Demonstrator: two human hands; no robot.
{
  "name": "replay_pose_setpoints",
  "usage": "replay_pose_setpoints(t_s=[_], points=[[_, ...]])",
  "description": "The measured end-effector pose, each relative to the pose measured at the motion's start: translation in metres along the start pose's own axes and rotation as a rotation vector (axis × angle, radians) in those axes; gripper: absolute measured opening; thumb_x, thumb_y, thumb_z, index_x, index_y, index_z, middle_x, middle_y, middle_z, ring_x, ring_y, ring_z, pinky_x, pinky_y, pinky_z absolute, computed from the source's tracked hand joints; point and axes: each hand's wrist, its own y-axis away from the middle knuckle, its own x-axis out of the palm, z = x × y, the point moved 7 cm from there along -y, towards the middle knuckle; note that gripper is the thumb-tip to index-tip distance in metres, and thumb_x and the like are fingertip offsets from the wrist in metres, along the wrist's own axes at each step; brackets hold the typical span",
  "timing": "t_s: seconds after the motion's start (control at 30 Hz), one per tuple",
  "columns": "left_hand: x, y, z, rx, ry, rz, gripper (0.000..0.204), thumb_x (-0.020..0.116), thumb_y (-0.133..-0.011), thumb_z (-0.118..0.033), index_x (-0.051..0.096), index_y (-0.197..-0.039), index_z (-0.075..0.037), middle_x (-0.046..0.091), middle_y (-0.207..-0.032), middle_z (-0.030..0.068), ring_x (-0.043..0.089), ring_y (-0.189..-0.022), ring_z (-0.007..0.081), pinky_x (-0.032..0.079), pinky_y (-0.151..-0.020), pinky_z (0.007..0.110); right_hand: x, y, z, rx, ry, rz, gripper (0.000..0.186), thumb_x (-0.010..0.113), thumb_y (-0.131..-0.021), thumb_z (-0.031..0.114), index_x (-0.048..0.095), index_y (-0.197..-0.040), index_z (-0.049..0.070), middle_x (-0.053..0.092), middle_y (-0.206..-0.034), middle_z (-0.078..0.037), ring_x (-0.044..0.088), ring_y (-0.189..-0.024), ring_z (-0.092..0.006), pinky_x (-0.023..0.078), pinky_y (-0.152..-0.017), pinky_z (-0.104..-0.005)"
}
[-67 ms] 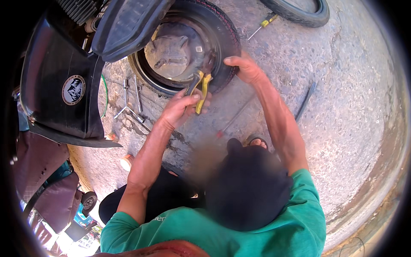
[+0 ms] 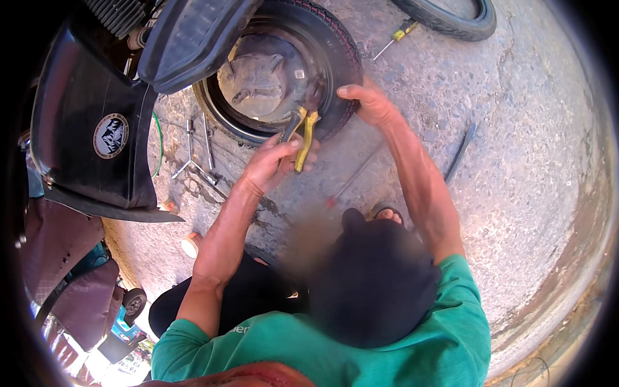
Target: The person pales a tire off of a wheel rim from an electric vehicle. They use a screwdriver and a metal pry bar to lever the tire bead over the rim edge while holding the wheel steady by hand on the ground.
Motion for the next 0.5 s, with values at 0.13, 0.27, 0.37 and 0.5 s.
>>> replay_pose_setpoints(t_s=[0.13,0.27,0.37,0.5], points=[[0.005,-0.005,0.001,-0.042,0.068,0.003,0.044,0.064,-0.097,-0.018,0.053,-0.136,-0.001,0.070,-0.115,0.0187,0.071,-0.094,0.0262,0.057,-0.079,0.040,-0.004,-0.001,-0.003,-0.019,-0.003,-0.013,0.063,0.075,-0.080,0.024,0.058,-0.135,0.000,0.068,-0.126,-0.010,0.065,-0.115,-0.0218,0.051,-0.103,-0.0373],[0.004,-0.005,0.006,0.067,-0.125,-0.159,0.036,0.066,-0.095,-0.016,0.055,-0.127,-0.002,0.070,-0.102,0.0170,0.069,-0.079,0.0223,0.056,-0.068,0.036,-0.007,-0.001,-0.008,0.003,0.003,-0.029,0.063,0.075,-0.082,0.026,0.057,-0.137,0.001,0.067,-0.127,-0.010,0.064,-0.116,-0.0218,0.050,-0.103,-0.0377],[0.007,-0.005,0.005,0.116,-0.379,-0.270,0.024,0.068,-0.093,-0.016,0.060,-0.111,-0.003,0.070,-0.086,0.0123,0.065,-0.069,0.0173,0.052,-0.063,0.032,-0.010,-0.003,-0.011,0.021,-0.012,-0.031,0.065,0.077,-0.083,0.026,0.055,-0.139,0.002,0.066,-0.130,-0.010,0.061,-0.120,-0.0227,0.048,-0.105,-0.0387],[0.023,0.005,0.002,0.192,-0.521,-0.376,0.019,0.070,-0.092,-0.019,0.063,-0.098,-0.002,0.066,-0.071,0.0049,0.062,-0.062,0.0129,0.049,-0.061,0.030,-0.009,-0.005,-0.010,-0.017,-0.018,-0.046,0.068,0.077,-0.083,0.026,0.052,-0.142,0.002,0.064,-0.132,-0.010,0.061,-0.121,-0.0227,0.048,-0.105,-0.0389]])
